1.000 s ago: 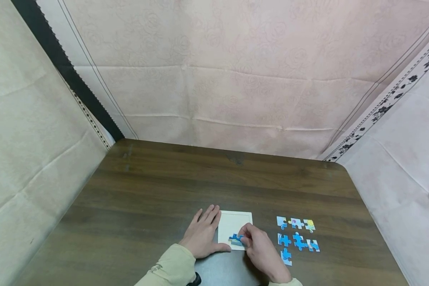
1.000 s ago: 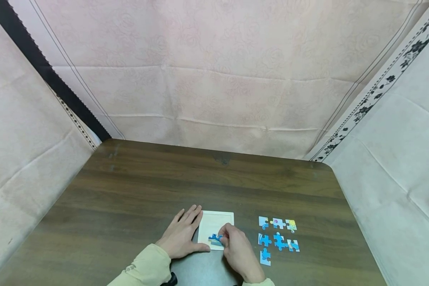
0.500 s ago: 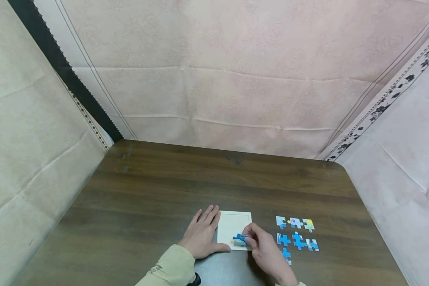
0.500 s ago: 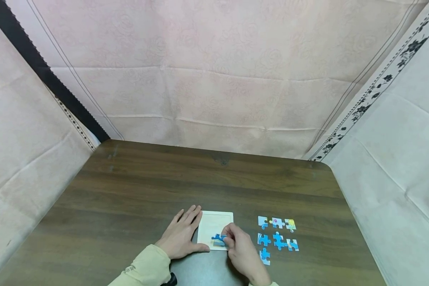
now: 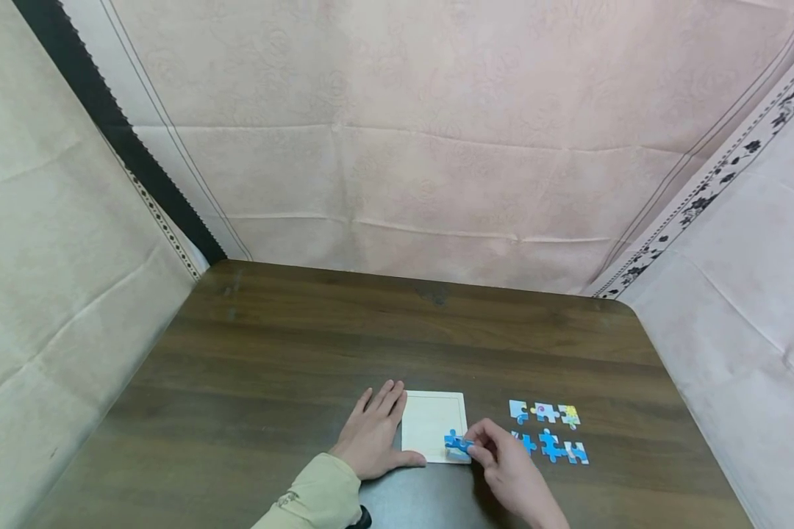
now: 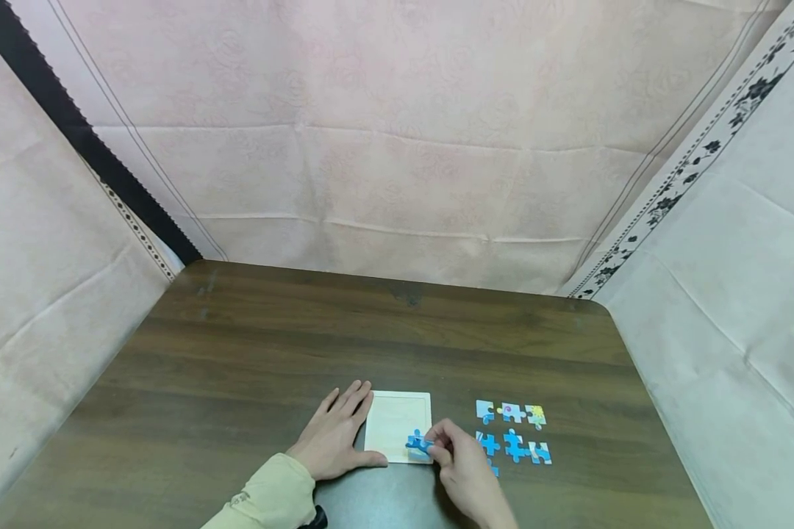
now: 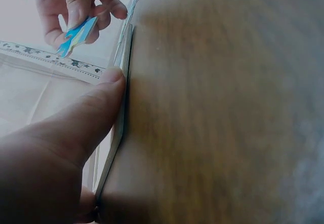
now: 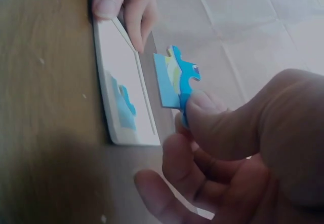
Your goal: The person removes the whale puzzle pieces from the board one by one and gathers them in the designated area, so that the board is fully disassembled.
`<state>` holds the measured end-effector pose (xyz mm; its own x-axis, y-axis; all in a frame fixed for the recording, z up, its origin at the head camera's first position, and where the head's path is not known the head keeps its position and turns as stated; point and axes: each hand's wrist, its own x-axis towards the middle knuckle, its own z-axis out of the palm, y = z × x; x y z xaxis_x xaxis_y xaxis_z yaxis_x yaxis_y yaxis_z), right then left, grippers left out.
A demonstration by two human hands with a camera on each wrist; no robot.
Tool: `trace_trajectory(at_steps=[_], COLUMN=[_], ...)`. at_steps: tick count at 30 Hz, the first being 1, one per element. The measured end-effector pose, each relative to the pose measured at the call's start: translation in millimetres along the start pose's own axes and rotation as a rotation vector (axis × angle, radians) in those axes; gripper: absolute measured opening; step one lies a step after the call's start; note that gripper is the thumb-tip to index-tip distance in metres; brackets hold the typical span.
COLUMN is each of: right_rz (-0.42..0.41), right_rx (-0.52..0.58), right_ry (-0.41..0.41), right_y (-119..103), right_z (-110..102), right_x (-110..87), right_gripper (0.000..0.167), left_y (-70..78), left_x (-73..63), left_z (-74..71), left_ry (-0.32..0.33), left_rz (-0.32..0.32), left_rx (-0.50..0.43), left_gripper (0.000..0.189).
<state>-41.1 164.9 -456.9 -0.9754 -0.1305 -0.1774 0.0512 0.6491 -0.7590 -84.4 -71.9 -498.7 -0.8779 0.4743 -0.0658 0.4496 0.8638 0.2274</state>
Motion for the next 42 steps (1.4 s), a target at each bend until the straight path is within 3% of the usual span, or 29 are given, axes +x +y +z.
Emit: trace_trajectory(at_steps=[9,18,32,42], right_rz=[0.105,0.133,0.246,0.3], right_rx=[-0.001,-0.017,-0.096,-0.064], right_ry=[0.083,0.127,0.104,0.059], right_y=[7.5,16.8,48.5,74.5], right_z=[-16.6,-42.2,-89.9,-100.1], right_x=[-7.8,-18.4,-35.5,-39.9], right_gripper=[0.011,0.01,0.008,0.011], left_y=[-0.3,-0.8,0.7,-0.1], left_x=[0.7,0.4,0.5,-0.6], left_z=[1.5,1.3,-0.1,0.0], left_ry=[-0.011,-0.012,-0.027,-0.007], left_rz=[-0.002,-0.004,0.0,0.007], left_rx=[0.014,0.009,0.005,0.021], left_gripper=[0.112,0.113,0.113,0.112])
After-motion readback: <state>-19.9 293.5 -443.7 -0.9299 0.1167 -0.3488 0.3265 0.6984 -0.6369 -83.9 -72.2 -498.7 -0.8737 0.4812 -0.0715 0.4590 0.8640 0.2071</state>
